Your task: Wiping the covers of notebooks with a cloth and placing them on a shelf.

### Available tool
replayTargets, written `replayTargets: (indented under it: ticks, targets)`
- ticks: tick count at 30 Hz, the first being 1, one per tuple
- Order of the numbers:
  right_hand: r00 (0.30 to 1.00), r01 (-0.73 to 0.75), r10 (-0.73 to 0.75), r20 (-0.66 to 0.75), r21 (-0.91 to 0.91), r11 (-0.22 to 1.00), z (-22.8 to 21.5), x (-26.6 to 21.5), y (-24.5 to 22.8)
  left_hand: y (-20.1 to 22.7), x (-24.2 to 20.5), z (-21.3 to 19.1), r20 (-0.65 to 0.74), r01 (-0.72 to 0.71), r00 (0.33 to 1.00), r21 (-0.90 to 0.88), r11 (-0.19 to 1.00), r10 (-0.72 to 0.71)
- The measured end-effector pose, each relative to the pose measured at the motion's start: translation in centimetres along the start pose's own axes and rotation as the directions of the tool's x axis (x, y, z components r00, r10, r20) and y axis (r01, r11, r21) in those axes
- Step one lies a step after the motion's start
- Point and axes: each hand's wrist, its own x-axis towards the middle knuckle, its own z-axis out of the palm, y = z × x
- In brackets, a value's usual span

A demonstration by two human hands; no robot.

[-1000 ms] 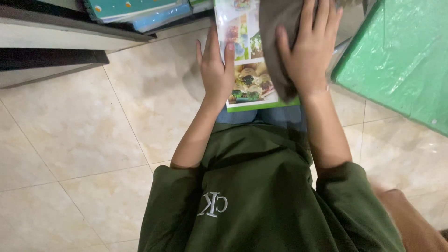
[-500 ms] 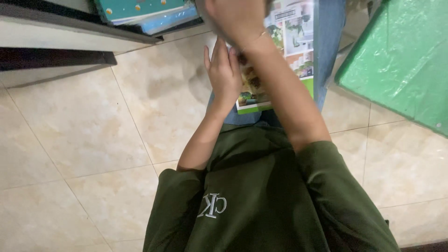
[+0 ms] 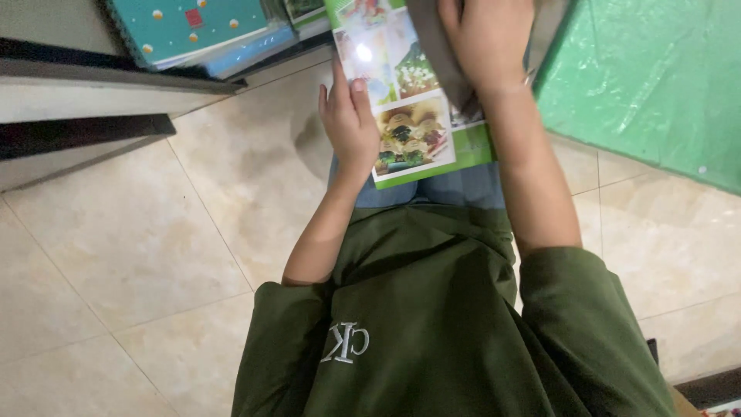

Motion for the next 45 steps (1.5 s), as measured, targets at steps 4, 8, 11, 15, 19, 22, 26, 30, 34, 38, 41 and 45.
replayTargets:
  ticks: [4, 8, 11, 15, 19, 22, 26, 30, 34, 38, 41, 45]
  targets:
    - [0.999, -0.012, 0.014, -0.042, 0.051, 0.999, -3.0, -5.8, -1.9, -0.6, 0.1, -0.1, -0.040, -0.095, 0.995, -0.012, 0.995, 0.094]
    - [0.994, 0.075, -0.076, -0.073, -0.025, 0.997, -2.5, -11.5, -1.2, 0.8, -0.2, -0.8, -0.048, -0.092, 0.995, -0.123, 0.988, 0.086]
    - [0.991, 0.132, -0.132, 0.001, 0.007, 0.991, -4.6, -14.9, -2.0, 1.7, 0.1, -1.1, -0.028, -0.035, 0.999, -0.033, 0.999, 0.035]
    - [0.976, 0.207, -0.207, 0.064, 0.009, 0.978, -4.9, -18.0, -1.5, 2.0, 0.4, -0.8, -0.025, -0.152, 0.988, -0.066, 0.986, 0.151]
    - [0.939, 0.320, -0.317, 0.134, 0.000, 0.947, -4.7, -18.3, -1.6, 1.9, 0.2, -0.5, 0.014, -0.084, 0.996, -0.190, 0.978, 0.088]
    - [0.909, 0.408, -0.394, 0.137, -0.093, 0.908, -3.8, -17.7, -2.3, 1.4, 0.6, 0.1, 0.057, -0.007, 0.998, -0.328, 0.945, 0.027]
    - [0.895, 0.446, -0.429, 0.120, -0.215, 0.869, -2.5, -17.0, -4.4, 0.4, 0.6, 0.3, 0.080, 0.021, 0.997, -0.462, 0.886, 0.018]
    - [0.851, 0.523, -0.521, 0.061, -0.178, 0.834, -1.4, -16.4, -8.4, -2.7, 0.4, 0.7, 0.102, 0.058, 0.995, -0.552, 0.832, -0.002]
    - [0.809, 0.574, -0.588, 0.006, -0.223, 0.787, -1.8, -16.2, -9.6, -2.7, 1.7, -0.6, 0.186, 0.134, 0.983, -0.742, 0.657, 0.009]
    - [0.676, 0.721, -0.691, -0.257, 0.033, 0.692, 1.4, -19.2, -4.3, 0.4, 3.4, -2.0, 0.359, 0.276, 0.933, -0.649, 0.708, -0.034]
    - [0.839, 0.541, -0.516, -0.172, 0.158, 0.826, 0.2, -18.8, 2.1, 0.9, 3.7, -1.7, 0.423, 0.233, 0.906, -0.494, 0.838, -0.002]
    - [0.919, 0.234, -0.040, -0.392, 0.462, 0.855, -6.8, -16.9, 8.1, 1.0, 2.8, -1.8, 0.336, 0.235, 0.942, -0.610, 0.756, -0.022]
